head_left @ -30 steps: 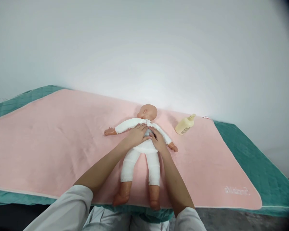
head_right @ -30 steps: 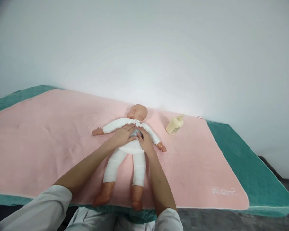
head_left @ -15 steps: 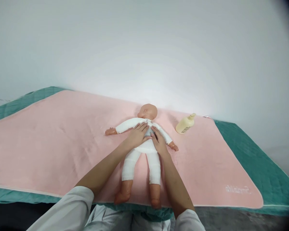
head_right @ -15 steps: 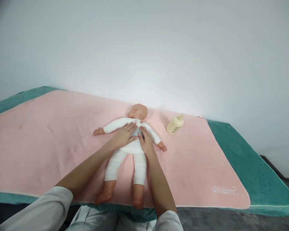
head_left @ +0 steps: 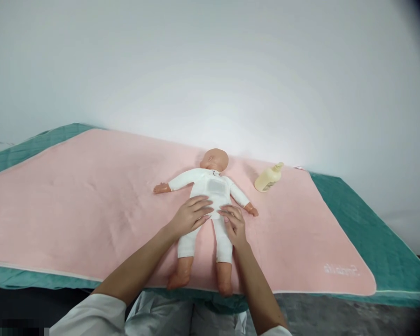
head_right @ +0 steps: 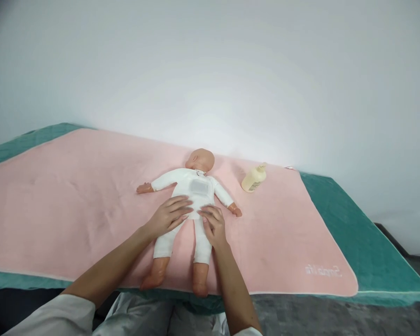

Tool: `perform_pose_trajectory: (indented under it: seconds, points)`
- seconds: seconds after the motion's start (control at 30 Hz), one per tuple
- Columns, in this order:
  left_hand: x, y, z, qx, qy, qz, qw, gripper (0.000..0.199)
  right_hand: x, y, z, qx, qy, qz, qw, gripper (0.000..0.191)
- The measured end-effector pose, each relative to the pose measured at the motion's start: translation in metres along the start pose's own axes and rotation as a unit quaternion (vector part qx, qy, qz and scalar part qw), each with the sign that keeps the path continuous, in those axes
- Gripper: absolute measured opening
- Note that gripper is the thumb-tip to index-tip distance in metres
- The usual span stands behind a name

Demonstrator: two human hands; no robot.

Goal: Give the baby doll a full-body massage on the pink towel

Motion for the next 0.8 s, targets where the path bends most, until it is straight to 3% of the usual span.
perform_pose_trajectory:
  seconds: [0.17,0.4,0.8]
  points:
    - [0.005,-0.006,-0.002,0.018,-0.001,-0.038,0.999,0.019,-0.001,0.002,0.000,-0.017,-0.005,0.009,1.000,0.030]
    - [-0.002,0.002,-0.002,0.015,-0.037,-0.036,0.999,0.016,0.005,0.008,0.000,-0.045,0.018,0.033,0.998,0.031]
    - [-0.008,0.010,-0.005,-0.031,-0.084,-0.029,0.996,0.024,0.011,0.010,0.002,-0.046,0.051,0.028,0.997,0.026]
Point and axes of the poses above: each hand's wrist, its own z-axis towards the middle knuckle, its own y-axis out of the palm, x = y × z, the point moved 7 cm from there along z, towards the middle knuckle, and after that the axes turned 12 degrees about x, right-handed, at the moved point
